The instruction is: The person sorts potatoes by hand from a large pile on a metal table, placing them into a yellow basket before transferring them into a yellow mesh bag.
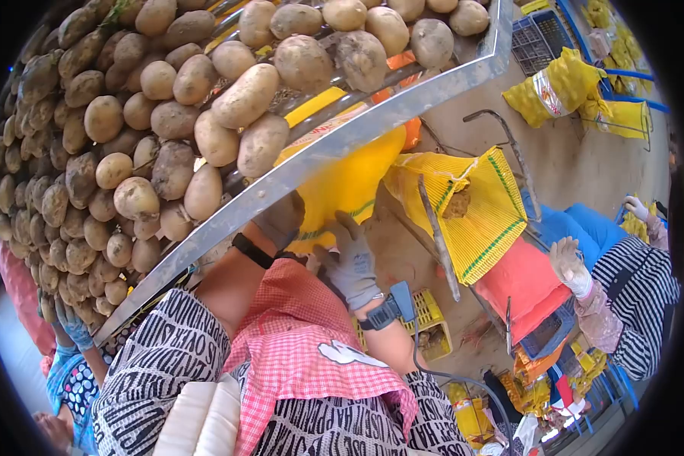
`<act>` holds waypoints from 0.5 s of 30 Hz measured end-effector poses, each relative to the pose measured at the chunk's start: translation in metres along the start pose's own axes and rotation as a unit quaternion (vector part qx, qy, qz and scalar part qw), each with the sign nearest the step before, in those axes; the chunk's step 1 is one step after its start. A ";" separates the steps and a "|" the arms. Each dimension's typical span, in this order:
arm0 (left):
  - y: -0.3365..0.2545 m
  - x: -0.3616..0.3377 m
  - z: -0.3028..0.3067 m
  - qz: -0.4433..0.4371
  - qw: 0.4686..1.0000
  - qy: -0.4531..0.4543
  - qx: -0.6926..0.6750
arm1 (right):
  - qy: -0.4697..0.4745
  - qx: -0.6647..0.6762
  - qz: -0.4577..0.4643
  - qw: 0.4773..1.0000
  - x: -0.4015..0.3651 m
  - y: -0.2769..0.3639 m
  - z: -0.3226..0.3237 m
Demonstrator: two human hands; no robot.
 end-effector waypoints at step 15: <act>-0.034 -0.033 -0.043 -0.270 0.651 0.014 0.710 | 0.002 0.298 -0.201 0.933 0.040 0.031 -0.016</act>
Point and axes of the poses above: each hand's wrist, its own x-axis towards the middle knuckle, its own z-axis out of the back of the hand, y = z × x, the point moved 4 cm from there along x, towards the middle knuckle, and after that the axes turned 2 degrees about y, right-handed, at the moved point
